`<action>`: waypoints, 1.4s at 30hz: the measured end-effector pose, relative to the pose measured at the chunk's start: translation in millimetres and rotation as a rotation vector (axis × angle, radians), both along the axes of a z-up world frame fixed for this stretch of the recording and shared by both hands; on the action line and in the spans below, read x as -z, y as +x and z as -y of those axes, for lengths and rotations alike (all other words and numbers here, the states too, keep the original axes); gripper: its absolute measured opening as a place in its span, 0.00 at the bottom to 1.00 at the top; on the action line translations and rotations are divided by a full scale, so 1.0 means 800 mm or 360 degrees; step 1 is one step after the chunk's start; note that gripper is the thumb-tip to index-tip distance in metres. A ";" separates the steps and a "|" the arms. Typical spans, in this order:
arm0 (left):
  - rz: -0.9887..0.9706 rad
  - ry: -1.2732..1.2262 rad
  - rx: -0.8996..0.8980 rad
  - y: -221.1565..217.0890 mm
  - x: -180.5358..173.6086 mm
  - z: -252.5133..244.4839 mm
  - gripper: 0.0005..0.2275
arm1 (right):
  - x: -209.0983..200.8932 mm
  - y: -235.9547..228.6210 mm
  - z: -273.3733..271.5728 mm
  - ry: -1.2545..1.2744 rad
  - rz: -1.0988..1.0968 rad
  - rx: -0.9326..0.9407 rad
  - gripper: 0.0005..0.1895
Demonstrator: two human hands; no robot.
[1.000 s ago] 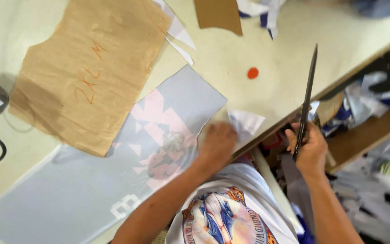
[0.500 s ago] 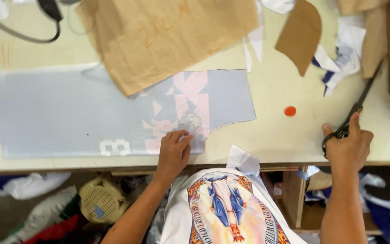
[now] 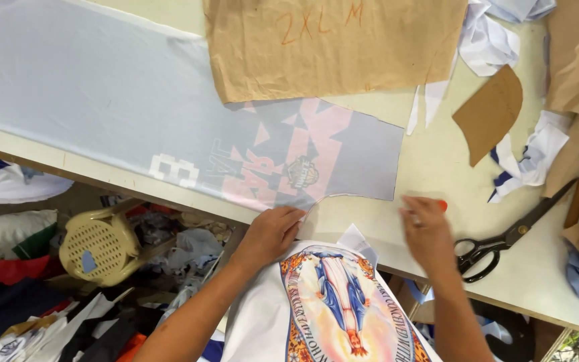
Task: The person uses shears to cut a white fabric piece along a brown paper pattern labeled 2XL M. After cutting, they remove the pattern, place a curved cardboard template on the fabric, trace a curve with a red marker, and cut along the traced line. The cut fabric piece is then folded on the table.
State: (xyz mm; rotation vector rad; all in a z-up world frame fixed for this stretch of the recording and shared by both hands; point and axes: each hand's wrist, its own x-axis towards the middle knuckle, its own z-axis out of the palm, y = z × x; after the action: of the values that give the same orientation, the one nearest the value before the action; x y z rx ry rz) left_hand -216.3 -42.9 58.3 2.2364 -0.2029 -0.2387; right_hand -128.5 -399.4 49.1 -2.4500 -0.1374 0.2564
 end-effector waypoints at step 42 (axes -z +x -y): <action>-0.0662 0.0298 0.0075 -0.080 -0.001 -0.006 0.28 | -0.032 -0.194 0.183 0.1089 -0.0540 0.1571 0.14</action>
State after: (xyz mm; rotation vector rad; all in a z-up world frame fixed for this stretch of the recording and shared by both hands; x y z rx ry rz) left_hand -280.6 -38.1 58.8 2.3079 -0.0079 -0.7658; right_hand -283.9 -545.6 74.9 -1.5236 0.9452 0.1349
